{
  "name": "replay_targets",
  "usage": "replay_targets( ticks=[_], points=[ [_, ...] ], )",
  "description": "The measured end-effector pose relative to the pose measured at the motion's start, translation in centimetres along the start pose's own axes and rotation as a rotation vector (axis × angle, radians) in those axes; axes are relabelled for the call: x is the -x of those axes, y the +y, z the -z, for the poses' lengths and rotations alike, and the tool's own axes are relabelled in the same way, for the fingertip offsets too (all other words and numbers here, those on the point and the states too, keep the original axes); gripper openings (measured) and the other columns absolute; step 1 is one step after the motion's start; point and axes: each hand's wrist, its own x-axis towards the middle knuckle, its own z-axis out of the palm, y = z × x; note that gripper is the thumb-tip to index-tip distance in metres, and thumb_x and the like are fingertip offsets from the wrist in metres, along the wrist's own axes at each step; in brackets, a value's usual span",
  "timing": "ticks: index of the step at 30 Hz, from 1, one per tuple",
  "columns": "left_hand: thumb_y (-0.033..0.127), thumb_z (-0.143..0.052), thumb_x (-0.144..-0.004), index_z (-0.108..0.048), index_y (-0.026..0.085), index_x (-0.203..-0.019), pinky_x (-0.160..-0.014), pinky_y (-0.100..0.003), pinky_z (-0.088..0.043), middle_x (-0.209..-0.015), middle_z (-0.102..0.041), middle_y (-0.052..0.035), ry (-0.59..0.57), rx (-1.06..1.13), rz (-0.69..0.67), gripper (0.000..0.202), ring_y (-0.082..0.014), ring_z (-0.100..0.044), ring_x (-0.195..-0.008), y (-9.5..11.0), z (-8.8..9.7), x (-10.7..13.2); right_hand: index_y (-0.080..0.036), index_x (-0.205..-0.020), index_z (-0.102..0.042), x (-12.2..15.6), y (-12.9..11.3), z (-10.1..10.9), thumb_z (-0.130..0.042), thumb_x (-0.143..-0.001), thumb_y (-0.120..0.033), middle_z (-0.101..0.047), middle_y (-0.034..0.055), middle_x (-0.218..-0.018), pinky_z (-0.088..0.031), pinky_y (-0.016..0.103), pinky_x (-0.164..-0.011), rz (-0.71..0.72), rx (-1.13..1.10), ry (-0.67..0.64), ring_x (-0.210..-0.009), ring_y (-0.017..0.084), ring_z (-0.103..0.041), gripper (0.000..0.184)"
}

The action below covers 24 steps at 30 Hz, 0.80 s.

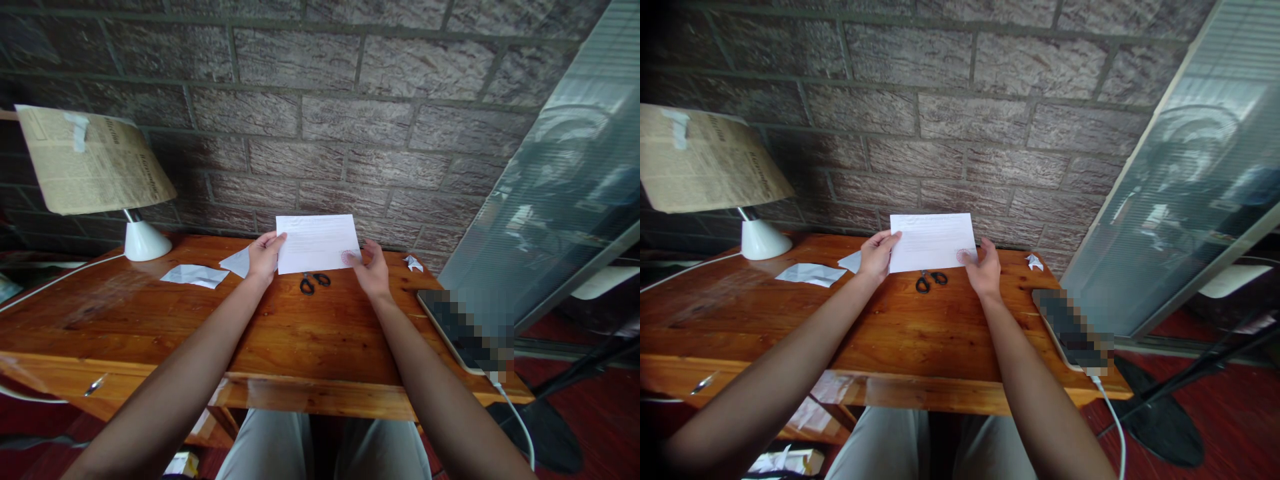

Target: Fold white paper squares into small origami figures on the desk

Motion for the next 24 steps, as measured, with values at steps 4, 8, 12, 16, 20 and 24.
replay_targets(
  ticks=[4, 8, 12, 16, 20, 24],
  points=[
    [0.035, -0.087, -0.044, -0.069, 0.014, -0.075, -0.059, -0.024, -0.047, -0.067, -0.069, -0.0014, 0.027, -0.020, 0.062, 0.041, -0.0125, -0.059, -0.059, -0.3, 0.1, 0.0, -0.029, -0.134, -0.052, 1.7, -0.4, -0.9, -0.087, -0.051, -0.045, -0.031, 0.0092, -0.156, -0.014, 0.053, -0.117, 0.432, 0.582, -0.228, -0.146, 0.034, -0.018, 0.091],
    [0.031, -0.086, -0.047, -0.066, 0.016, -0.083, -0.059, -0.024, -0.049, -0.069, -0.068, -0.0001, -0.030, -0.019, 0.181, 0.044, -0.0131, -0.061, -0.060, -0.2, 0.0, 0.4, -0.027, -0.123, -0.064, 2.4, -0.7, -1.5, -0.072, -0.077, -0.033, -0.045, 0.0096, -0.148, -0.013, 0.057, -0.116, 0.533, 0.843, -0.237, -0.143, 0.034, -0.029, 0.047],
    [0.055, -0.075, -0.067, -0.062, 0.018, -0.100, -0.067, -0.031, -0.055, -0.098, -0.071, -0.0097, -0.162, -0.018, 0.265, 0.051, -0.0208, -0.069, -0.079, 0.5, -0.4, 0.7, -0.021, -0.105, -0.072, 1.5, -1.2, -0.5, -0.048, -0.094, -0.032, -0.074, 0.0094, -0.104, -0.044, 0.041, -0.097, 0.492, 0.669, -0.183, -0.101, 0.027, -0.067, 0.030],
    [0.066, -0.062, -0.075, -0.057, 0.021, -0.115, -0.084, -0.037, -0.055, -0.132, -0.058, -0.0155, -0.233, 0.035, 0.257, 0.061, -0.0275, -0.059, -0.117, 0.9, -0.8, 1.1, -0.017, -0.094, -0.074, 0.6, -1.5, 0.1, -0.058, -0.085, -0.052, -0.075, 0.0060, -0.087, -0.052, 0.033, -0.072, 0.252, 0.275, -0.200, -0.078, 0.025, -0.068, 0.039],
    [0.055, -0.074, -0.070, -0.062, 0.019, -0.114, -0.086, -0.036, -0.053, -0.120, -0.066, -0.0135, -0.387, -0.012, 0.265, 0.058, -0.0258, -0.064, -0.107, 0.8, -1.0, 1.6, -0.017, -0.095, -0.072, 0.8, -1.7, -0.2, -0.072, -0.073, -0.052, -0.076, 0.0054, -0.088, -0.052, 0.030, -0.063, -0.102, -0.094, -0.381, -0.069, 0.019, -0.067, 0.042],
    [0.041, -0.083, -0.064, -0.068, 0.014, -0.106, -0.081, -0.034, -0.053, -0.105, -0.073, -0.0109, -0.457, -0.122, 0.138, 0.052, -0.0227, -0.068, -0.086, 0.4, -0.6, 2.1, -0.016, -0.099, -0.073, 1.2, -2.0, 0.0, -0.083, -0.063, -0.040, -0.076, 0.0066, -0.095, -0.054, 0.030, -0.069, -0.264, -0.182, -0.575, -0.075, 0.019, -0.069, 0.044]
  ],
)
